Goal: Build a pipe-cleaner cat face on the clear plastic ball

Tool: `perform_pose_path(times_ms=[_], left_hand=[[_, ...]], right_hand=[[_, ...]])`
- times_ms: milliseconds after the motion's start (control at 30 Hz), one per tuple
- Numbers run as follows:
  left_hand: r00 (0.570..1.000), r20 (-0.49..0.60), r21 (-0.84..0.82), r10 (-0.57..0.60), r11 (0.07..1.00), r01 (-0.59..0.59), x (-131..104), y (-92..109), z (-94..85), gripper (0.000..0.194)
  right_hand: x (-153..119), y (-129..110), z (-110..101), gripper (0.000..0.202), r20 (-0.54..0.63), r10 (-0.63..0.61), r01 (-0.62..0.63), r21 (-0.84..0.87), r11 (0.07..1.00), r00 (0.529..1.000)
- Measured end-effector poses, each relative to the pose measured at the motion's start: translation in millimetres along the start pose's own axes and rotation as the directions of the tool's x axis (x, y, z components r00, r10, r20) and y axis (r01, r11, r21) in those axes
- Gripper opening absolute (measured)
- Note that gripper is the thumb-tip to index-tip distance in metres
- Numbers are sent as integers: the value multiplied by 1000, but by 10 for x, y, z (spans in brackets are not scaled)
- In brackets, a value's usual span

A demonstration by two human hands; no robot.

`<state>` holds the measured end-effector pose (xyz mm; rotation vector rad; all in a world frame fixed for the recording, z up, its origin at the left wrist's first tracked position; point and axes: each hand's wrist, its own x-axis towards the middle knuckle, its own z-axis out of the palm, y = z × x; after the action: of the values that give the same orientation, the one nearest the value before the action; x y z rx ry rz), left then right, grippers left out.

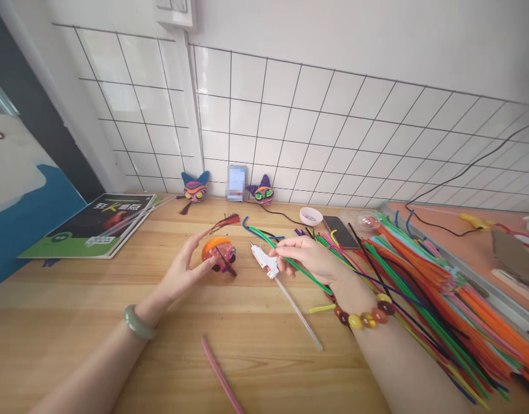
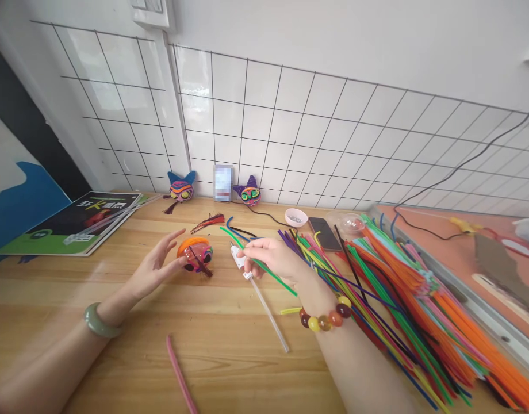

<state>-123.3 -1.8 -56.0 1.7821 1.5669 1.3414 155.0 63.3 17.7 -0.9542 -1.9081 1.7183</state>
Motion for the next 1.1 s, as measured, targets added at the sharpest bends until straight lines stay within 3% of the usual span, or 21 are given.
perform_pose_path(times_ms=[67,133,200,333,533,667,900,1100], left_hand=[[990,-112,66,84,995,-77,-21,124,-4,49],[973,-151,117,172,981,-155,-51,267,-4,33],[959,-103,120,264,960,-251,-84,397,6,22],[956,55,40,287,956,-289,-133,529,76,21],[945,230,18,232,970,-242,-163,502,203,20],[959,243,9,145,988,-151,-187,476,254,19],[952,305,-221,22,974,48,-205,401,344,23],[941,321,-372,-106,900,228,-183,498,352,20]], right_hand=[[-23,-24,24,25,96,62,-70,76,995,993],[-46,-38,66,24,190,129,-142,56,988,973],[-64,-40,116,23,245,165,-171,2,985,955],[-78,-31,194,17,265,176,-154,-102,983,948],[-37,12,200,21,214,116,-98,-93,991,970],[8,55,182,25,170,92,-85,-48,995,981],[59,90,224,29,94,56,-57,7,998,994],[106,118,382,23,68,71,-87,278,957,995]])
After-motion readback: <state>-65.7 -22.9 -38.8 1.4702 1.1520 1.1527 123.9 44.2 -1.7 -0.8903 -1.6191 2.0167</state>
